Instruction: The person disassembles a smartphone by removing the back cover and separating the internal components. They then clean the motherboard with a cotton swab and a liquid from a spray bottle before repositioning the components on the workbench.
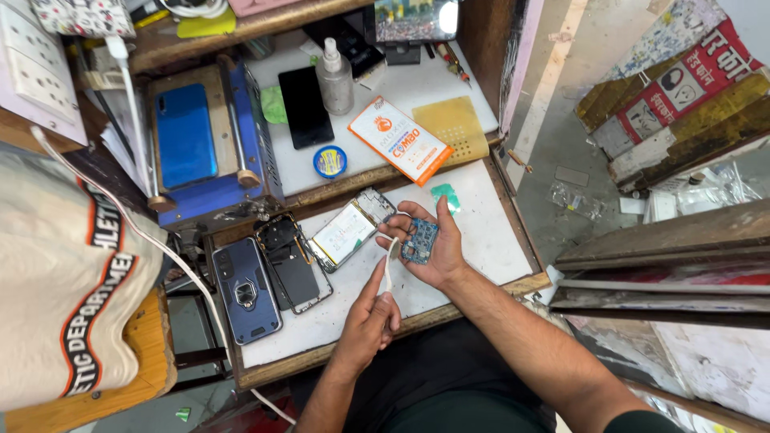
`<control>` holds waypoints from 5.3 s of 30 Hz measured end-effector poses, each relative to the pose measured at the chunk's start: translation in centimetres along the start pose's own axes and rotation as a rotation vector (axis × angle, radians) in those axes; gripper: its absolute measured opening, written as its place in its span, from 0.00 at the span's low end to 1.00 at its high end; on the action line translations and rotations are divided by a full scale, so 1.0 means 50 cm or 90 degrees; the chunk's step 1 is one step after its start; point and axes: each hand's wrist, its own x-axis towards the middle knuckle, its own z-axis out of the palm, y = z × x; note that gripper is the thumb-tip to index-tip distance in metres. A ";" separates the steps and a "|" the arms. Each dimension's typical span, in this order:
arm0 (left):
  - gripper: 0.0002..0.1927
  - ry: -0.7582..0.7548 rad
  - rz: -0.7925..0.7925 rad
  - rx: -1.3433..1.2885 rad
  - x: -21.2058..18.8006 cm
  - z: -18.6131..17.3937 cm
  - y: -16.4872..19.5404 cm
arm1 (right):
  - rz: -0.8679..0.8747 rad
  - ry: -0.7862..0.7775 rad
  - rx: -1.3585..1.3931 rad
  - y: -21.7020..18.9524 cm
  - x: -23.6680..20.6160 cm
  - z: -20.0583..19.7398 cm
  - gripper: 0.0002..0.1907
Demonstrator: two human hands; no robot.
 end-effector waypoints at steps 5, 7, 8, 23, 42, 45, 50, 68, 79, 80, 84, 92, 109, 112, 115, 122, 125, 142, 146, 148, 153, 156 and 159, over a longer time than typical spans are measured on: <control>0.31 0.057 0.105 0.171 0.009 0.005 -0.008 | 0.015 0.018 -0.010 0.000 0.005 0.002 0.41; 0.30 0.091 0.271 0.323 0.012 0.009 -0.009 | 0.018 0.023 -0.010 0.001 0.001 0.002 0.41; 0.30 0.113 0.264 0.381 0.009 0.013 -0.010 | 0.015 0.011 -0.002 0.003 -0.002 0.002 0.41; 0.31 0.142 0.244 0.622 0.033 0.076 0.013 | -0.013 0.001 -0.081 -0.002 -0.007 -0.002 0.39; 0.34 0.240 0.570 0.564 0.288 0.105 0.276 | 0.028 0.073 -0.099 -0.001 0.005 0.052 0.13; 0.27 0.272 0.565 0.745 0.199 0.108 0.203 | 0.027 0.100 -0.075 -0.002 0.004 0.058 0.22; 0.20 0.320 0.493 0.770 0.104 0.062 0.094 | -0.045 0.051 -0.138 0.002 0.014 0.040 0.34; 0.21 0.177 0.256 0.082 0.098 -0.027 0.036 | -0.110 0.013 -0.390 0.014 -0.001 0.060 0.19; 0.20 0.190 0.283 0.118 0.082 -0.009 0.051 | -0.626 0.001 -1.359 -0.106 0.063 0.131 0.10; 0.20 0.193 0.282 0.124 0.082 -0.008 0.052 | -0.598 0.010 -1.425 -0.120 0.076 0.143 0.11; 0.20 0.190 0.291 0.118 0.081 -0.004 0.056 | -0.491 0.043 -1.610 -0.157 0.125 0.185 0.17; 0.22 0.190 0.281 0.097 0.080 -0.006 0.046 | -0.455 0.012 -1.414 -0.144 0.108 0.158 0.19; 0.18 0.152 0.195 0.017 0.075 -0.062 0.061 | 0.013 -0.108 -0.512 -0.022 0.006 0.063 0.13; 0.11 0.500 0.362 0.376 0.053 -0.114 0.103 | 0.027 -0.028 -0.484 -0.026 0.005 0.061 0.13; 0.07 0.680 0.512 0.582 0.039 -0.179 0.169 | 0.034 -0.021 -0.519 -0.024 0.003 0.065 0.13; 0.08 0.782 0.474 0.872 0.061 -0.222 0.238 | 0.037 -0.023 -0.538 -0.025 0.005 0.063 0.13; 0.07 0.775 0.451 0.851 0.066 -0.230 0.234 | 0.037 -0.020 -0.553 -0.026 0.007 0.058 0.12; 0.06 0.293 0.399 0.266 0.118 -0.077 0.093 | -0.030 0.030 -0.507 -0.029 0.007 0.033 0.19; 0.10 0.151 0.378 0.089 0.128 -0.067 0.072 | -0.037 0.034 -0.481 -0.031 0.005 0.026 0.18; 0.09 0.119 0.415 0.093 0.126 -0.067 0.063 | -0.032 0.034 -0.463 -0.030 0.004 0.025 0.18; 0.16 0.190 0.326 0.116 0.124 -0.062 0.048 | 0.017 0.019 -0.343 -0.039 0.008 0.018 0.16; 0.14 0.184 0.316 0.132 0.128 -0.059 0.041 | 0.064 0.024 -0.263 -0.048 0.009 0.012 0.16; 0.10 0.165 0.327 0.141 0.128 -0.057 0.034 | 0.082 0.016 -0.236 -0.051 0.009 0.008 0.16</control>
